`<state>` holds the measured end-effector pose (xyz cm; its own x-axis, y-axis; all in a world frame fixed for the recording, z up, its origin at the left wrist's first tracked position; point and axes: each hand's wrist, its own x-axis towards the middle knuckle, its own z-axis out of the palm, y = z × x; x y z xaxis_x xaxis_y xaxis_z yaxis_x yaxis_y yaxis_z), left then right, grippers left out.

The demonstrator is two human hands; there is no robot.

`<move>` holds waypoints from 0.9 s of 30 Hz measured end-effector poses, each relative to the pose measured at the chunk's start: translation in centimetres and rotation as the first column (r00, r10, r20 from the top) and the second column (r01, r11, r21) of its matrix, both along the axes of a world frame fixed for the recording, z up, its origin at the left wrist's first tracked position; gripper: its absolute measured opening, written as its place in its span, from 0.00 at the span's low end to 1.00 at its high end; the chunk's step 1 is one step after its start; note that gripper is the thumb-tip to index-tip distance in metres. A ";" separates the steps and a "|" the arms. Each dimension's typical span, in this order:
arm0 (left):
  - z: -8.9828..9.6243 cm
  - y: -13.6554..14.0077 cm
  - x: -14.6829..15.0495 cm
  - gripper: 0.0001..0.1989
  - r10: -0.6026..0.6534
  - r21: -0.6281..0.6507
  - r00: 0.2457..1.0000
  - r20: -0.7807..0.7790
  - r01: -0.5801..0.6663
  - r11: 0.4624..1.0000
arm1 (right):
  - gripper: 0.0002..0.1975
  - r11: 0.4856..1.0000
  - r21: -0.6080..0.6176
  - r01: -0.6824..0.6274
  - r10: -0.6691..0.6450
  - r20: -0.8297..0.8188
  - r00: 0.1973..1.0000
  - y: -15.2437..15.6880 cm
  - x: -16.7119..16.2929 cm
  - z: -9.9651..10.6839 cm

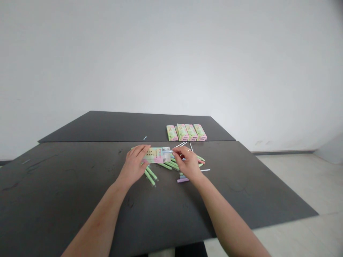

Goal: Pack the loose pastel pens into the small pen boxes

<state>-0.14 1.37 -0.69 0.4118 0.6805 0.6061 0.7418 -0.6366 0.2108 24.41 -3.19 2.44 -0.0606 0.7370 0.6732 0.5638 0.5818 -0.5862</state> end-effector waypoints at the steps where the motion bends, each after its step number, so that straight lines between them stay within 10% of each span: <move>1: 0.0 0.0 0.0 0.31 0.001 0.001 1.000 -0.001 -0.001 1.000 | 0.07 1.000 0.017 -0.005 0.005 0.010 1.000 0.0 0.0 0.1; 27: 0.5 -0.9 1.0 0.29 -0.035 -0.033 0.999 -0.001 0.035 0.999 | 0.08 0.997 0.072 0.041 -0.053 0.182 0.982 0.1 -0.4 -0.6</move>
